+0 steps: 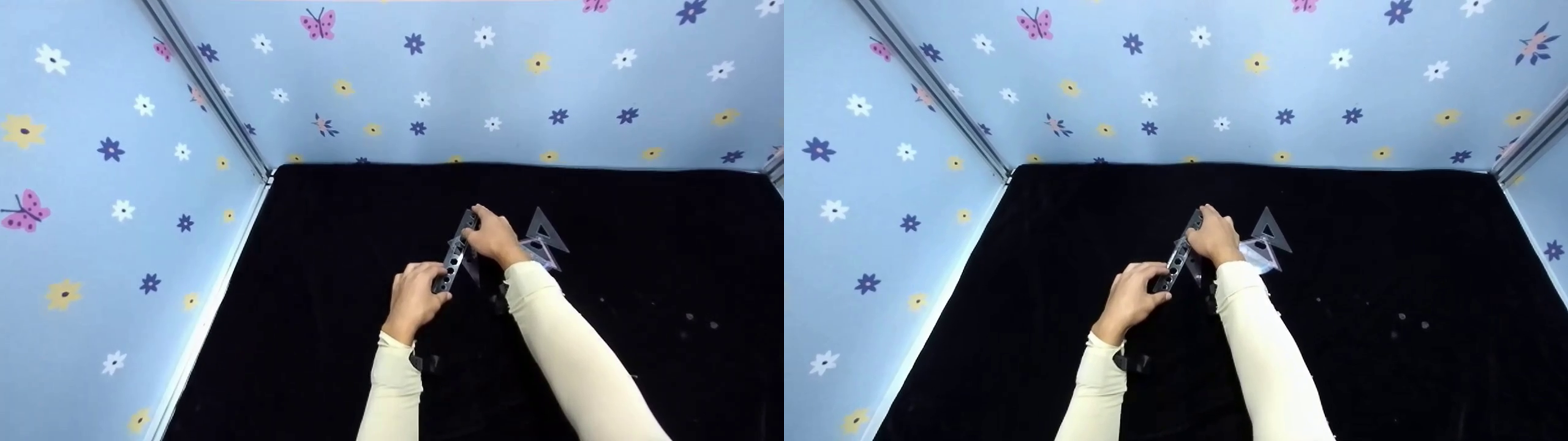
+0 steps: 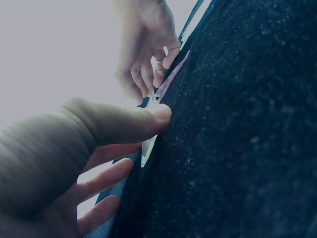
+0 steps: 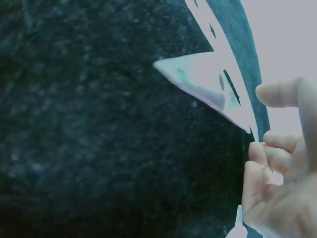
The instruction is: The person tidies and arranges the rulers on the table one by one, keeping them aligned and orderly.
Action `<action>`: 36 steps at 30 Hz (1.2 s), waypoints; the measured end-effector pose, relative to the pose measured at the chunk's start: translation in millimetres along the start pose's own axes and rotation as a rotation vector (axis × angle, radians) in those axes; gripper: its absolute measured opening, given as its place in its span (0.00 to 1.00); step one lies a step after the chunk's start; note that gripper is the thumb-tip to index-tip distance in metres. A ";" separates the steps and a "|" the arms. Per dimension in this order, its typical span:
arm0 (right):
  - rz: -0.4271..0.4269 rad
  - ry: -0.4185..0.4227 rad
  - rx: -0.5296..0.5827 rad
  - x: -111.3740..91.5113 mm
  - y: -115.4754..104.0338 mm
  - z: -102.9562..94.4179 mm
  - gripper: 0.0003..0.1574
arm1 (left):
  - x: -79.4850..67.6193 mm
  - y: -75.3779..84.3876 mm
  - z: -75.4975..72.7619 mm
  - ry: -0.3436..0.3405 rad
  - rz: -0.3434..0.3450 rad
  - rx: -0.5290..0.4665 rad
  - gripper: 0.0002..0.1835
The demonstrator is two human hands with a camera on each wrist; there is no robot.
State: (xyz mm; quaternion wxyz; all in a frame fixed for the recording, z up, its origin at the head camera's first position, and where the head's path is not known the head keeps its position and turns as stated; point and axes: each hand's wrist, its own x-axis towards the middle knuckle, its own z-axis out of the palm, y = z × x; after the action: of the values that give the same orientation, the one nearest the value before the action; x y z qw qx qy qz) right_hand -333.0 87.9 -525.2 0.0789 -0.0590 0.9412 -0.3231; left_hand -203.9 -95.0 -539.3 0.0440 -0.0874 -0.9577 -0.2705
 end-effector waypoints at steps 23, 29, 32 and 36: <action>0.014 0.114 0.210 -2.3 7.6 3.5 0.36 | -2.8 3.0 -0.8 0.040 -0.214 0.054 0.22; 0.018 0.136 0.241 -3.2 8.3 4.1 0.36 | -2.3 2.5 -1.1 0.045 -0.208 0.070 0.20; 0.018 0.144 0.245 -4.5 8.2 4.0 0.36 | -2.0 1.8 -1.7 0.050 -0.208 0.060 0.20; 0.027 0.152 0.265 -5.8 9.9 4.6 0.35 | -1.5 0.5 -2.6 0.050 -0.214 0.038 0.19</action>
State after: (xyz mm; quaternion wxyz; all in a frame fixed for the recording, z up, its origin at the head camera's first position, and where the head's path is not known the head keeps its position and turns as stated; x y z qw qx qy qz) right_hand -327.0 93.9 -534.3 0.0190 -0.0108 0.8944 -0.4467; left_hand -202.2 -96.2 -537.0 0.0407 0.0230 -0.9652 -0.2573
